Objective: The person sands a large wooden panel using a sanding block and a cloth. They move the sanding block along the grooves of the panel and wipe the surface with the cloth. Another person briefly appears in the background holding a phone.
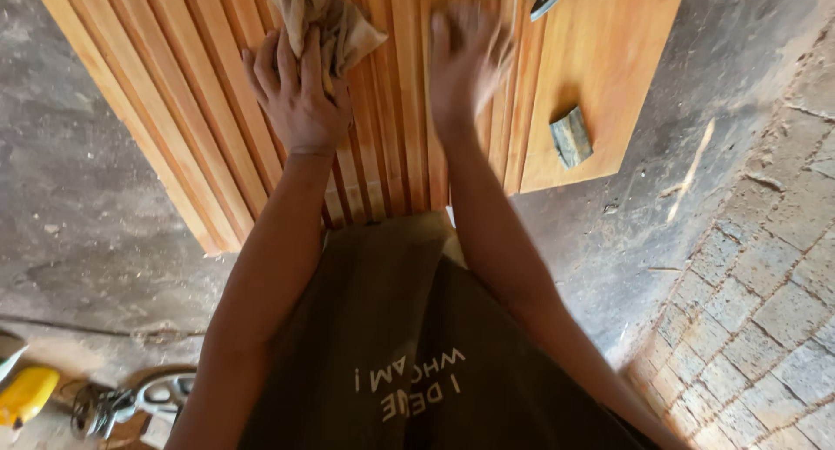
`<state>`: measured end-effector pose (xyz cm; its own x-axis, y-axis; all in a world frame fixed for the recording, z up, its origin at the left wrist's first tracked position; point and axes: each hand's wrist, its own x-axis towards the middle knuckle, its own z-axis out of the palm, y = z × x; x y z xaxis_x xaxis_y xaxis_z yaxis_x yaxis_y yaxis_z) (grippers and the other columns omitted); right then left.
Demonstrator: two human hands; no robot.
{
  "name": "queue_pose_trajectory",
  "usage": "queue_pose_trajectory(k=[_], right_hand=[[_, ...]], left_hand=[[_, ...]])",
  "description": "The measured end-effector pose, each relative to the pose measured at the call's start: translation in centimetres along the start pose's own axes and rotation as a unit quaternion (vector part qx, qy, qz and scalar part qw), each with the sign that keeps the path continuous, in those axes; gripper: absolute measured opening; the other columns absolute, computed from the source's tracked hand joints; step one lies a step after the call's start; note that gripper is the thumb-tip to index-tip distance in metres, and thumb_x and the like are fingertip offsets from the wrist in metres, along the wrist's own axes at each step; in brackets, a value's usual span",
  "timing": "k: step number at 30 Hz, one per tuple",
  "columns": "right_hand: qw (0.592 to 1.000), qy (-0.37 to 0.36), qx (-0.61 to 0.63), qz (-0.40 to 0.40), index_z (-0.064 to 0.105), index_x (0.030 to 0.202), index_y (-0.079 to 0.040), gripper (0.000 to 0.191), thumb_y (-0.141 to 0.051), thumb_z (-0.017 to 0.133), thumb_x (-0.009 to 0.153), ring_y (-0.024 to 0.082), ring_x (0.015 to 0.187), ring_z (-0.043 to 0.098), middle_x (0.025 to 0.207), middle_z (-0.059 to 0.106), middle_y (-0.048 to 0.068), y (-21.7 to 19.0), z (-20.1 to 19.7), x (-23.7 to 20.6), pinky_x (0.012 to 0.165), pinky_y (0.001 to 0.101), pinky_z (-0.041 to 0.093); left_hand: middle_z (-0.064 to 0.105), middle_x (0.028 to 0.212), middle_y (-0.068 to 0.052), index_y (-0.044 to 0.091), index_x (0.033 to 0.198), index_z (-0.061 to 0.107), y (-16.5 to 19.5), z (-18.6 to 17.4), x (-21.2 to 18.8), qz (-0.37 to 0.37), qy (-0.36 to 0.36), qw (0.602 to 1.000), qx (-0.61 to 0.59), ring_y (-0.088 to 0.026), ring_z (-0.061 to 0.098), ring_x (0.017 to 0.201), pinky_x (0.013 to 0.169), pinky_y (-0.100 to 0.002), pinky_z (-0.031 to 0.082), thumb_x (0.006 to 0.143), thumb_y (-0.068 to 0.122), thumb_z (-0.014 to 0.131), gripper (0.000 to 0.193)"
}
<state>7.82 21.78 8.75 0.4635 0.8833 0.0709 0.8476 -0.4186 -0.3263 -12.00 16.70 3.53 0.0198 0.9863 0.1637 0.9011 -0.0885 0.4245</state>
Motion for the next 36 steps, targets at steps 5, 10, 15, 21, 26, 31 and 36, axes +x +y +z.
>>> queue_pose_trajectory(k=[5, 10, 15, 21, 26, 31, 36], right_hand=[[0.999, -0.044, 0.007, 0.009, 0.054, 0.128, -0.009, 0.062, -0.058, 0.072, 0.094, 0.033, 0.118, 0.052, 0.117, 0.057, 0.014, 2.6, -2.5, -6.4, 0.106, 0.0595, 0.044], [1.0, 0.003, 0.009, -0.01, 0.053, 0.123, -0.01, 0.059, -0.058, 0.072, 0.094, 0.033, 0.122, 0.054, 0.121, 0.059, 0.014, 5.1, 1.7, -4.8, 0.105, 0.0593, 0.044], [0.999, 0.009, -0.045, -0.018, 0.054, 0.13, -0.005, 0.071, -0.061, 0.072, 0.091, 0.046, 0.124, 0.046, 0.13, 0.054, 0.027, 5.7, -1.0, -8.2, 0.099, 0.0633, 0.04], [1.0, -0.005, -0.007, 0.014, 0.055, 0.121, -0.009, 0.063, -0.061, 0.072, 0.09, 0.036, 0.116, 0.053, 0.115, 0.058, 0.016, 5.3, -1.7, -9.2, 0.102, 0.0588, 0.043], [1.0, 0.002, 0.021, -0.001, 0.053, 0.129, -0.008, 0.061, -0.058, 0.068, 0.097, 0.033, 0.119, 0.054, 0.122, 0.058, 0.014, 6.1, 0.1, -8.7, 0.107, 0.0553, 0.045], [1.0, 0.006, -0.006, -0.007, 0.055, 0.121, -0.008, 0.061, -0.059, 0.072, 0.091, 0.036, 0.115, 0.054, 0.115, 0.058, 0.015, 5.7, -0.9, -9.5, 0.103, 0.0576, 0.042], [0.999, 0.021, 0.024, -0.012, 0.055, 0.123, -0.008, 0.061, -0.06, 0.071, 0.094, 0.033, 0.119, 0.053, 0.119, 0.058, 0.013, 4.1, -0.8, -6.2, 0.105, 0.0559, 0.041]], left_hand=[[0.053, 0.149, -0.017, 0.007, 0.14, 0.062, -0.1, 0.0, -0.3, -0.008, 0.004, 1.0, 0.005, -0.038, 0.043, 0.142, 0.124, -0.065, 0.024, 0.101, 0.026, 0.069, 0.045], [0.053, 0.148, -0.017, 0.008, 0.141, 0.064, -0.1, 0.0, -0.9, -0.001, 0.007, 1.0, 0.0, -0.038, 0.043, 0.141, 0.123, -0.064, 0.026, 0.1, 0.023, 0.069, 0.044], [0.052, 0.149, -0.016, 0.008, 0.144, 0.063, -0.2, 0.1, -1.4, 0.023, 0.042, 0.999, 0.008, -0.037, 0.043, 0.141, 0.123, -0.063, 0.026, 0.106, 0.031, 0.07, 0.046], [0.052, 0.15, -0.016, 0.008, 0.146, 0.061, -0.3, -0.2, -1.8, 0.022, 0.038, 0.999, 0.005, -0.038, 0.043, 0.141, 0.123, -0.063, 0.027, 0.107, 0.03, 0.068, 0.045], [0.053, 0.15, -0.016, 0.009, 0.148, 0.061, 0.1, -1.1, -1.9, -0.001, 0.018, 1.0, -0.013, -0.039, 0.043, 0.141, 0.125, -0.061, 0.029, 0.106, 0.028, 0.069, 0.047], [0.053, 0.148, -0.019, 0.009, 0.145, 0.061, 0.2, -1.2, -1.7, 0.004, 0.024, 1.0, -0.004, -0.042, 0.042, 0.14, 0.122, -0.063, 0.027, 0.103, 0.03, 0.07, 0.047], [0.054, 0.149, -0.017, 0.009, 0.146, 0.061, 0.5, -1.4, -1.7, 0.003, 0.021, 1.0, 0.006, -0.038, 0.043, 0.142, 0.124, -0.064, 0.025, 0.103, 0.027, 0.066, 0.047]])
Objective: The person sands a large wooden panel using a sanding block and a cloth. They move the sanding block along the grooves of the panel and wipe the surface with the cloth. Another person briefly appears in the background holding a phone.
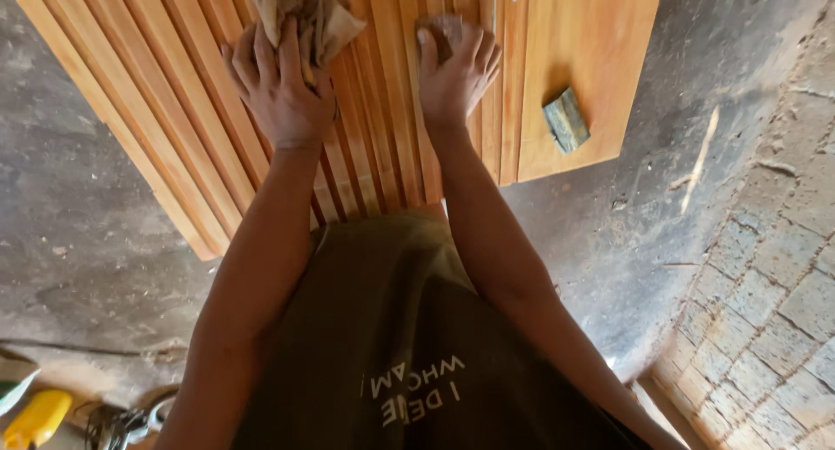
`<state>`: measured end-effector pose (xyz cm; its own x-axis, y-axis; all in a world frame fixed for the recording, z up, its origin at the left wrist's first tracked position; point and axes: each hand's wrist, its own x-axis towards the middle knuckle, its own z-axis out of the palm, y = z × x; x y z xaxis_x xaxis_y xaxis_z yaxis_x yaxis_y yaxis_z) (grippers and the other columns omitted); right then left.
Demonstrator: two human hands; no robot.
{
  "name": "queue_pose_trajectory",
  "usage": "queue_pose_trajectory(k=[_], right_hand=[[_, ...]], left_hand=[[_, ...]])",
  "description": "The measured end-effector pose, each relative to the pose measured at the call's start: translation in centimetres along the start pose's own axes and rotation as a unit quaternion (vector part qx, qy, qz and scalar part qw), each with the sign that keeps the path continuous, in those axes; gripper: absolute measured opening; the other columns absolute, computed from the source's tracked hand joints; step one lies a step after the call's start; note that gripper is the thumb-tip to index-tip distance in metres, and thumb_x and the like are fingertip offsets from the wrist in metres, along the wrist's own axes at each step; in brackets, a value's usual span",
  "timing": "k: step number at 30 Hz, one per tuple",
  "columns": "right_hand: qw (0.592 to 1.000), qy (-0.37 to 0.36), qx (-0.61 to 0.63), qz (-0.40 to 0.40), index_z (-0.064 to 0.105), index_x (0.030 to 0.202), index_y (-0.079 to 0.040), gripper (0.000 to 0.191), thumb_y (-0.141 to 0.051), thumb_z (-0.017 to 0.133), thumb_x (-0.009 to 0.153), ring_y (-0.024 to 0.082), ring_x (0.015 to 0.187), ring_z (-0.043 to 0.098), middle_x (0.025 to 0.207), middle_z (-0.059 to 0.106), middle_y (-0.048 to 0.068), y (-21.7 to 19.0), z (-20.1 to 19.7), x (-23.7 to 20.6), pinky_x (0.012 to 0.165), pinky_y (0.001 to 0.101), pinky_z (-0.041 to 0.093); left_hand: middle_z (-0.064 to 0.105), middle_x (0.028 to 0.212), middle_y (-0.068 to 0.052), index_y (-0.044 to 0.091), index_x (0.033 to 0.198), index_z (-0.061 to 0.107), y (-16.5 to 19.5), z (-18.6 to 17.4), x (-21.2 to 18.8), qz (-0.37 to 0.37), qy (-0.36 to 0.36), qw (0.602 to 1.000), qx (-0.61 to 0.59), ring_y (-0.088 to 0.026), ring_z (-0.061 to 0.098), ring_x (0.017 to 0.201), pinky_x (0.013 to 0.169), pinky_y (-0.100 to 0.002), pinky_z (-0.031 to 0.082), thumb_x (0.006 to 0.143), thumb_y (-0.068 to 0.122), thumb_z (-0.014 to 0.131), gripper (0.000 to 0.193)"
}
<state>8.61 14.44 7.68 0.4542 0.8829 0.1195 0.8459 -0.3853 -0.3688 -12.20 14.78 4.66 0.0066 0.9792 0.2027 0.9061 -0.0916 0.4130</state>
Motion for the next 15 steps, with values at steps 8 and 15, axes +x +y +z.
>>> queue_pose_trajectory(k=[8, 15], right_hand=[[0.999, -0.028, 0.018, 0.015, 0.059, 0.118, -0.01, 0.055, -0.056, 0.074, 0.091, 0.035, 0.117, 0.053, 0.115, 0.059, 0.012, 1.9, -0.4, -2.9, 0.106, 0.0573, 0.042], [0.998, 0.007, 0.039, -0.049, 0.056, 0.125, -0.005, 0.055, -0.047, 0.074, 0.095, 0.037, 0.123, 0.052, 0.126, 0.057, 0.019, 0.1, 1.1, 1.2, 0.106, 0.0548, 0.041]], left_hand=[[0.051, 0.151, -0.017, 0.008, 0.147, 0.059, -0.4, 0.4, 0.1, 0.002, -0.01, 1.0, -0.001, -0.038, 0.041, 0.143, 0.125, -0.063, 0.025, 0.103, 0.023, 0.067, 0.046], [0.052, 0.15, -0.018, 0.008, 0.147, 0.059, -0.3, 0.5, -0.3, 0.004, -0.009, 1.0, 0.005, -0.037, 0.041, 0.145, 0.126, -0.063, 0.023, 0.097, 0.016, 0.064, 0.051]])
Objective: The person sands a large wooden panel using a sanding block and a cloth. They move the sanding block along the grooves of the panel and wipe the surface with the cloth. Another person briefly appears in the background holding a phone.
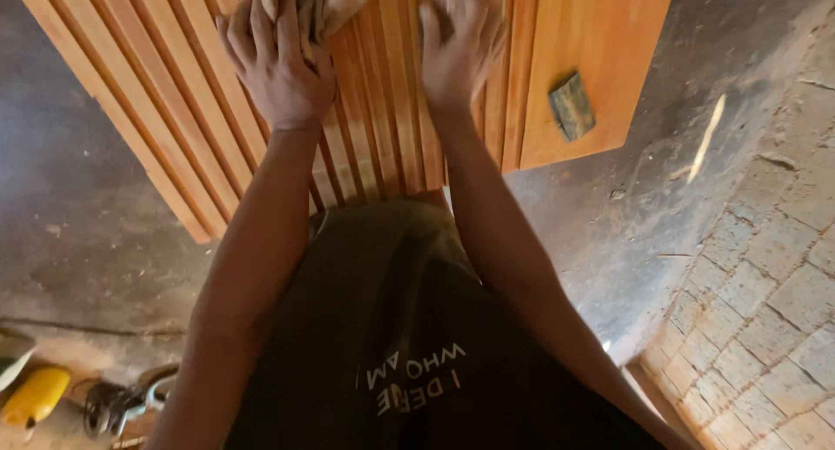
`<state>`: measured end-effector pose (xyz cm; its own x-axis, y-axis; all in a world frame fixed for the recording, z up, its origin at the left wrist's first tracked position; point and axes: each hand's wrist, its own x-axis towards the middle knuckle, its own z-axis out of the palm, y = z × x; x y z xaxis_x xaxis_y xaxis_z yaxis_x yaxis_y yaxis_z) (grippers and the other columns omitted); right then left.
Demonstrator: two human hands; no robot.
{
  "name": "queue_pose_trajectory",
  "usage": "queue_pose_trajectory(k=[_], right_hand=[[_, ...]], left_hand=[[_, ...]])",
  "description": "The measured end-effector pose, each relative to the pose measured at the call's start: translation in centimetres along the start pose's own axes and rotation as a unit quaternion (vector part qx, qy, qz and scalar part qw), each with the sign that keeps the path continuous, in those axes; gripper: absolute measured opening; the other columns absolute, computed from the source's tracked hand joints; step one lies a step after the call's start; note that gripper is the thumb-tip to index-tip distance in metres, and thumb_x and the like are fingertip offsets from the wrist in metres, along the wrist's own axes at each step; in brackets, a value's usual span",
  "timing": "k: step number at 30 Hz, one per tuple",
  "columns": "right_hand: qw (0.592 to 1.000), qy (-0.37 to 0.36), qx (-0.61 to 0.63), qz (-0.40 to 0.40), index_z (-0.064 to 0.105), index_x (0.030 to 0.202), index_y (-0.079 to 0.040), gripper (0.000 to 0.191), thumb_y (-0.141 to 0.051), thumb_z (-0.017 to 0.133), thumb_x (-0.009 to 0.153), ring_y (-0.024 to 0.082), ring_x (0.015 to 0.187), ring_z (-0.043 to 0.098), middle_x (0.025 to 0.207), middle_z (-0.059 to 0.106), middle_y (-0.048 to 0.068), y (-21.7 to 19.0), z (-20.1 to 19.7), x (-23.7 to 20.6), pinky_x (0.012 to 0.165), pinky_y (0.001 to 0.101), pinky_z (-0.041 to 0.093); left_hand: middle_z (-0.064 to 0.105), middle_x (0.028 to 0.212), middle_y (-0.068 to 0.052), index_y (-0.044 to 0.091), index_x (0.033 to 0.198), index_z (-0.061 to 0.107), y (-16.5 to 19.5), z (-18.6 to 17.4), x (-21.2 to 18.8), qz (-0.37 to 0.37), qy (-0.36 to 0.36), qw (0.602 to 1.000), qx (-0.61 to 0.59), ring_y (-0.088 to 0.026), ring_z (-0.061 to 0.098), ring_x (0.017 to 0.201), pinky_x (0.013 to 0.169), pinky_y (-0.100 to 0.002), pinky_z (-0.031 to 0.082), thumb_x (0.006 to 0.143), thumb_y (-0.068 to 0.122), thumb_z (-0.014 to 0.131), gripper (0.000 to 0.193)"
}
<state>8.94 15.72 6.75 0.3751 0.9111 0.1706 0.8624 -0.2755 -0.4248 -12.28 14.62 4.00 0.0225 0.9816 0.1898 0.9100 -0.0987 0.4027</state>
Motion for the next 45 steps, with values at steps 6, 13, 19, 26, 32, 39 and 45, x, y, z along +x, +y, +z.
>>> queue_pose_trajectory(k=[6, 13, 19, 26, 32, 39, 45], right_hand=[[0.998, -0.052, 0.003, 0.026, 0.061, 0.12, -0.005, 0.051, -0.044, 0.077, 0.092, 0.038, 0.109, 0.052, 0.109, 0.061, 0.015, 1.0, -5.6, -7.8, 0.101, 0.0554, 0.041], [1.0, -0.012, 0.007, 0.012, 0.057, 0.121, -0.007, 0.054, -0.053, 0.07, 0.095, 0.037, 0.116, 0.054, 0.116, 0.058, 0.016, 1.4, -1.0, -3.2, 0.106, 0.0569, 0.04], [0.995, -0.094, -0.012, 0.034, 0.058, 0.132, -0.001, 0.06, -0.048, 0.07, 0.096, 0.044, 0.124, 0.049, 0.127, 0.058, 0.02, 2.5, -5.8, -9.7, 0.111, 0.0588, 0.037], [0.997, -0.049, -0.025, 0.056, 0.055, 0.127, -0.005, 0.062, -0.052, 0.075, 0.092, 0.042, 0.121, 0.051, 0.125, 0.057, 0.021, 3.3, -2.9, -8.4, 0.109, 0.0605, 0.039], [0.995, -0.083, 0.016, 0.047, 0.053, 0.135, -0.004, 0.059, -0.045, 0.07, 0.098, 0.039, 0.123, 0.053, 0.123, 0.062, 0.013, 4.6, -4.9, -12.8, 0.111, 0.06, 0.037], [0.995, -0.076, -0.01, 0.058, 0.057, 0.123, -0.004, 0.057, -0.049, 0.076, 0.094, 0.038, 0.115, 0.051, 0.119, 0.057, 0.019, 4.2, -3.3, -12.1, 0.106, 0.0571, 0.039], [0.996, -0.075, 0.0, 0.052, 0.057, 0.127, -0.007, 0.057, -0.051, 0.073, 0.096, 0.034, 0.114, 0.051, 0.117, 0.058, 0.014, 3.3, -4.6, -12.4, 0.106, 0.0557, 0.04]], left_hand=[[0.055, 0.145, -0.019, 0.007, 0.144, 0.061, -0.2, 0.1, 0.3, -0.016, -0.003, 0.999, -0.03, -0.038, 0.042, 0.141, 0.122, -0.065, 0.024, 0.098, 0.021, 0.068, 0.048], [0.053, 0.148, -0.02, 0.008, 0.146, 0.059, -0.1, 0.1, -0.1, 0.002, 0.012, 1.0, -0.009, -0.039, 0.043, 0.141, 0.122, -0.066, 0.026, 0.09, 0.016, 0.066, 0.057], [0.053, 0.149, -0.017, 0.008, 0.146, 0.06, 0.3, -0.5, 0.0, 0.028, 0.05, 0.998, -0.034, -0.039, 0.045, 0.14, 0.122, -0.062, 0.028, 0.102, 0.022, 0.07, 0.048], [0.054, 0.146, -0.018, 0.008, 0.145, 0.061, 0.8, -0.8, -0.5, 0.003, 0.028, 1.0, -0.005, -0.04, 0.045, 0.138, 0.122, -0.061, 0.029, 0.099, 0.023, 0.068, 0.049], [0.053, 0.145, -0.018, 0.008, 0.146, 0.061, 0.7, -0.7, -1.1, 0.01, 0.052, 0.999, -0.007, -0.039, 0.044, 0.138, 0.122, -0.061, 0.028, 0.098, 0.02, 0.066, 0.05], [0.054, 0.147, -0.016, 0.01, 0.145, 0.061, 0.6, -0.8, -1.2, 0.003, 0.042, 0.999, -0.019, -0.038, 0.044, 0.139, 0.123, -0.061, 0.029, 0.1, 0.022, 0.068, 0.047], [0.053, 0.145, -0.018, 0.009, 0.146, 0.06, 0.4, -0.8, -1.3, 0.015, 0.05, 0.998, -0.022, -0.04, 0.044, 0.137, 0.121, -0.061, 0.03, 0.1, 0.023, 0.069, 0.048]])
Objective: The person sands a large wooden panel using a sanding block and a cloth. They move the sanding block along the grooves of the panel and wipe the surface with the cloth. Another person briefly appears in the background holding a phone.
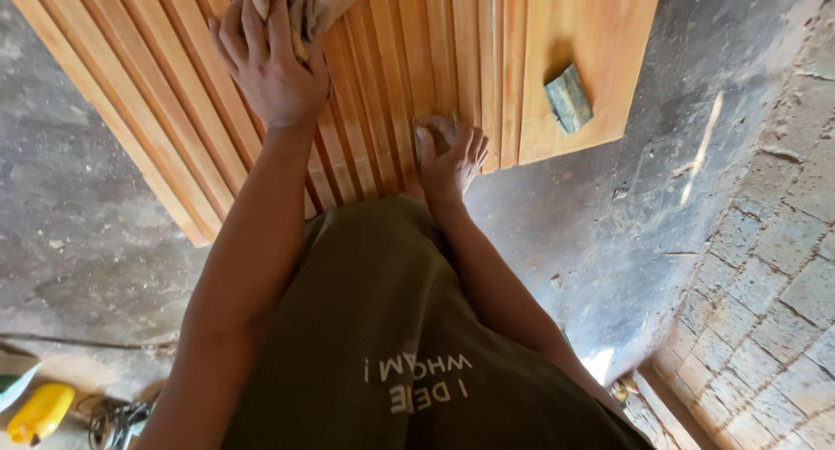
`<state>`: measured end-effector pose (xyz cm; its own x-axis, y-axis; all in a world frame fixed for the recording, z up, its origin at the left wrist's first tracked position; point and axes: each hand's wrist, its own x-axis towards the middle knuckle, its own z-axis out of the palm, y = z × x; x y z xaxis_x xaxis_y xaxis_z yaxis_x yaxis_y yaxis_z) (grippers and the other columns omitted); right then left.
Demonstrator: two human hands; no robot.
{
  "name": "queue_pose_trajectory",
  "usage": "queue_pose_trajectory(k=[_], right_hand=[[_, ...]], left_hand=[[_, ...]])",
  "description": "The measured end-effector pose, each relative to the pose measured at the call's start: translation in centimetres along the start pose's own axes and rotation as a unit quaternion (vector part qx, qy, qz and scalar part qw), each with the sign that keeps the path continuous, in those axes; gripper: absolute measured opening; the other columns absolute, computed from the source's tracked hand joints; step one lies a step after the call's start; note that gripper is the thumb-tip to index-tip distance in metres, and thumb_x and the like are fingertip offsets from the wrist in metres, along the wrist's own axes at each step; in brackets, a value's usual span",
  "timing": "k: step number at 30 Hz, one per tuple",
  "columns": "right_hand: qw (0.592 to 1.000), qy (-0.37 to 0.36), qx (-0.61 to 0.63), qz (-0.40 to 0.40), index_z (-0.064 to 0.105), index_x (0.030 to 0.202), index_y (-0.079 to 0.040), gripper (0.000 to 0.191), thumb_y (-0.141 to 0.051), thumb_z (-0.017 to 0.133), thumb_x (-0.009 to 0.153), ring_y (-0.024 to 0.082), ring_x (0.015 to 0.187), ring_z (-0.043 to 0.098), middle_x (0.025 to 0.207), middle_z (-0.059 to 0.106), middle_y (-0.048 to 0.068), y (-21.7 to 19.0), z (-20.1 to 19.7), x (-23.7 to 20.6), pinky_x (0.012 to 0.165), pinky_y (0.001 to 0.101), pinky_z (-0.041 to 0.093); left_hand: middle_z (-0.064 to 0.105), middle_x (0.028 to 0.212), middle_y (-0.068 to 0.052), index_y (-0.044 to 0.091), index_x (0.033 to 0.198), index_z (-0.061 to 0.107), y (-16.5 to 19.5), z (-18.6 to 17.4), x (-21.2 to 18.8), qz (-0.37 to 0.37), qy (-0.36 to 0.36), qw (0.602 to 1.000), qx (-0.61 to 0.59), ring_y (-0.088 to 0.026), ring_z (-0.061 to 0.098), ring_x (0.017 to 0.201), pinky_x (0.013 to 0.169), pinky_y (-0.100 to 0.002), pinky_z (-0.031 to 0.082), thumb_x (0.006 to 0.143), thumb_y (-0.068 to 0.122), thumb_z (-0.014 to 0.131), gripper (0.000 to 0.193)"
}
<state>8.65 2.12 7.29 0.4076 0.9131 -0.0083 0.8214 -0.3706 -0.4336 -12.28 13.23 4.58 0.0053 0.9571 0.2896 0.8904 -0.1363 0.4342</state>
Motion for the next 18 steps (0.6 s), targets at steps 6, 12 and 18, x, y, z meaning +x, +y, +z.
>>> queue_pose_trajectory(k=[6, 12, 18], right_hand=[[0.999, 0.018, -0.033, 0.015, 0.056, 0.122, -0.008, 0.059, -0.054, 0.075, 0.092, 0.035, 0.113, 0.051, 0.115, 0.057, 0.015, 0.6, 1.1, 1.3, 0.103, 0.0571, 0.039], [0.999, 0.018, -0.038, 0.004, 0.052, 0.126, -0.006, 0.064, -0.058, 0.071, 0.094, 0.035, 0.12, 0.049, 0.121, 0.053, 0.014, -0.3, -1.7, -0.5, 0.109, 0.06, 0.035], [0.998, 0.04, -0.053, 0.023, 0.054, 0.124, -0.007, 0.063, -0.06, 0.069, 0.094, 0.037, 0.12, 0.048, 0.12, 0.052, 0.016, -1.3, 0.0, 3.8, 0.106, 0.0593, 0.036]], left_hand=[[0.053, 0.147, -0.019, 0.009, 0.147, 0.059, 0.1, -0.2, -0.1, -0.005, -0.012, 1.0, 0.004, -0.04, 0.044, 0.138, 0.121, -0.063, 0.03, 0.101, 0.024, 0.069, 0.049], [0.052, 0.149, -0.019, 0.009, 0.147, 0.059, 0.2, -0.5, 0.4, 0.015, 0.01, 1.0, 0.006, -0.042, 0.044, 0.139, 0.121, -0.063, 0.03, 0.107, 0.027, 0.07, 0.046], [0.055, 0.146, -0.019, 0.008, 0.144, 0.062, 0.6, -0.5, 0.2, 0.001, -0.004, 1.0, 0.012, -0.041, 0.045, 0.138, 0.121, -0.064, 0.029, 0.104, 0.026, 0.068, 0.044]])
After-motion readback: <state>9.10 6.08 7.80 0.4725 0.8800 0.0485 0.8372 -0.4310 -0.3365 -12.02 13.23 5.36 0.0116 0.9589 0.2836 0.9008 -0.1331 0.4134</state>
